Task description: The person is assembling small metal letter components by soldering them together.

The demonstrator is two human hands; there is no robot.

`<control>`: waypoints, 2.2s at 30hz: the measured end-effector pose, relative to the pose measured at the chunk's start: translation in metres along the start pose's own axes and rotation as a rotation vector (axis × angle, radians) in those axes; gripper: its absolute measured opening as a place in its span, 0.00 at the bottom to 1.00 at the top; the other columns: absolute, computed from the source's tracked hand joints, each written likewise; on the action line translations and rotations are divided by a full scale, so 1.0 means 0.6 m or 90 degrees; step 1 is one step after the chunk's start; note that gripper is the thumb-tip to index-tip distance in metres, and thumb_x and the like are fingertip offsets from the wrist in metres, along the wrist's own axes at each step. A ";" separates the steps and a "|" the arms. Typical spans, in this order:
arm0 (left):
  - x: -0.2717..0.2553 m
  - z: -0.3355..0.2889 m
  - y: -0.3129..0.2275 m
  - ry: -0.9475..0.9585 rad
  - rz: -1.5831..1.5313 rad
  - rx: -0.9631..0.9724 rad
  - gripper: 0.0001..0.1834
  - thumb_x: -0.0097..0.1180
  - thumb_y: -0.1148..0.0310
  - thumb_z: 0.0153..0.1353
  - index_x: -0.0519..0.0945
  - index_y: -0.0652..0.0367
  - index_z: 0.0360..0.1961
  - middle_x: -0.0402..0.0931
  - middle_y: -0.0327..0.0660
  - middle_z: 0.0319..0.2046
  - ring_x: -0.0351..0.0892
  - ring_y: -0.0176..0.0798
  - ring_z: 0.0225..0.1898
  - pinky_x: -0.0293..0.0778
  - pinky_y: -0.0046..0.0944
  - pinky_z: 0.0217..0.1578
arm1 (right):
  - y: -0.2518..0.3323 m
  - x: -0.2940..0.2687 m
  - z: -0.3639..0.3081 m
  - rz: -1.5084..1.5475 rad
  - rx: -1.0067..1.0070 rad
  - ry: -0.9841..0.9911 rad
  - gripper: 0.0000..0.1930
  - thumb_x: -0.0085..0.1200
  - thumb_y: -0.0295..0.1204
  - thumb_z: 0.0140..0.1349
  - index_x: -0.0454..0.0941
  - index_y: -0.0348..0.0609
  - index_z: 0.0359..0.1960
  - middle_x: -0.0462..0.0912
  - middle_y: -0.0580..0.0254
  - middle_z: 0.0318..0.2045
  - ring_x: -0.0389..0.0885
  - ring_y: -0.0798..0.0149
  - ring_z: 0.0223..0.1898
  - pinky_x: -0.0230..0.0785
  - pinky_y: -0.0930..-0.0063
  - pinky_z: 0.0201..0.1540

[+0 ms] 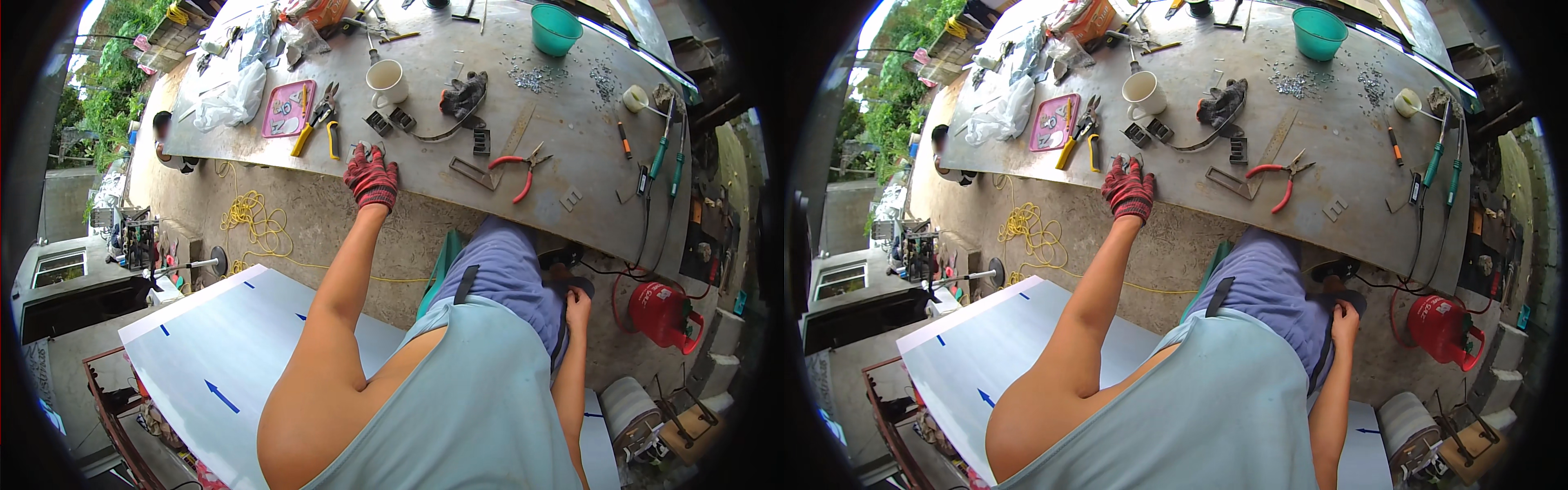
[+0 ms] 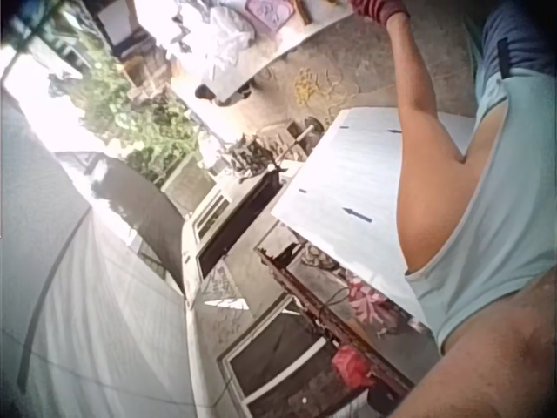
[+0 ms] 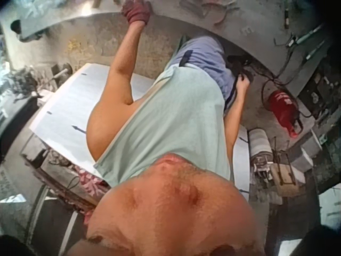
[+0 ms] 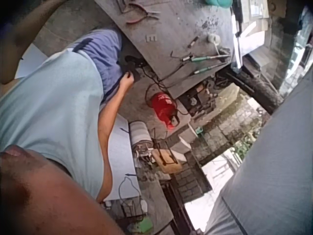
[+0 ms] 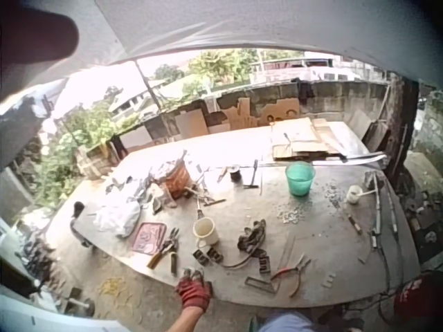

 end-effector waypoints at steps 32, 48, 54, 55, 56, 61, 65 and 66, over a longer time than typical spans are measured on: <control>-0.108 -0.085 -0.160 -0.217 -0.335 0.228 0.26 0.67 0.60 0.58 0.79 0.49 0.58 0.72 0.46 0.65 0.70 0.54 0.65 0.58 0.59 0.66 | 0.023 -0.005 -0.001 0.003 -0.001 -0.002 0.13 0.56 0.30 0.67 0.86 0.36 0.47 0.89 0.48 0.37 0.89 0.53 0.40 0.77 0.63 0.48; -0.183 -0.017 -0.391 -0.193 -0.572 0.287 0.21 0.67 0.65 0.62 0.81 0.54 0.56 0.82 0.45 0.49 0.83 0.47 0.45 0.72 0.49 0.56 | -0.006 -0.009 -0.009 0.032 0.009 -0.050 0.14 0.57 0.31 0.67 0.86 0.33 0.47 0.89 0.46 0.38 0.89 0.49 0.43 0.77 0.60 0.49; -0.147 -0.009 -0.388 -0.065 -0.748 0.197 0.17 0.65 0.68 0.65 0.83 0.57 0.55 0.83 0.46 0.49 0.84 0.46 0.43 0.78 0.46 0.50 | 0.002 -0.011 -0.013 0.015 0.017 -0.056 0.13 0.57 0.31 0.66 0.86 0.35 0.46 0.89 0.46 0.38 0.89 0.49 0.42 0.77 0.61 0.49; -0.146 0.002 -0.378 -0.078 -0.743 0.173 0.17 0.64 0.69 0.65 0.83 0.58 0.54 0.83 0.48 0.47 0.85 0.46 0.43 0.79 0.45 0.48 | 0.007 -0.011 -0.013 0.015 0.007 -0.062 0.13 0.57 0.31 0.66 0.86 0.36 0.46 0.89 0.46 0.38 0.88 0.50 0.42 0.77 0.61 0.49; -0.153 0.015 -0.370 -0.081 -0.773 0.159 0.16 0.63 0.69 0.66 0.82 0.59 0.54 0.84 0.48 0.47 0.84 0.45 0.44 0.79 0.43 0.50 | 0.011 -0.010 -0.016 0.017 0.014 -0.063 0.13 0.57 0.31 0.66 0.86 0.36 0.46 0.89 0.46 0.38 0.88 0.49 0.42 0.77 0.61 0.49; -0.138 0.092 -0.312 -0.086 -0.769 0.063 0.15 0.58 0.68 0.71 0.82 0.60 0.56 0.84 0.50 0.50 0.84 0.45 0.49 0.77 0.42 0.55 | 0.015 -0.011 -0.016 0.019 0.022 -0.072 0.13 0.57 0.32 0.66 0.86 0.37 0.46 0.89 0.45 0.39 0.88 0.47 0.43 0.77 0.60 0.50; -0.132 0.145 -0.291 -0.117 -0.662 0.061 0.16 0.58 0.68 0.70 0.82 0.60 0.56 0.83 0.52 0.52 0.84 0.49 0.52 0.77 0.46 0.56 | 0.020 -0.013 -0.017 0.007 0.035 -0.066 0.14 0.56 0.32 0.66 0.87 0.38 0.47 0.88 0.44 0.40 0.88 0.45 0.45 0.77 0.58 0.50; -0.129 0.154 -0.283 -0.139 -0.632 0.059 0.16 0.58 0.67 0.69 0.82 0.60 0.55 0.83 0.53 0.52 0.84 0.52 0.53 0.76 0.47 0.57 | 0.023 -0.014 -0.017 0.009 0.035 -0.057 0.14 0.56 0.33 0.66 0.87 0.38 0.47 0.89 0.44 0.40 0.88 0.45 0.45 0.77 0.58 0.50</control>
Point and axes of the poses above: each hand's wrist, its own z-axis towards the middle knuckle, its own x-axis out of the palm, y = z × x, the point moved 7 cm from there along z, towards the middle knuckle
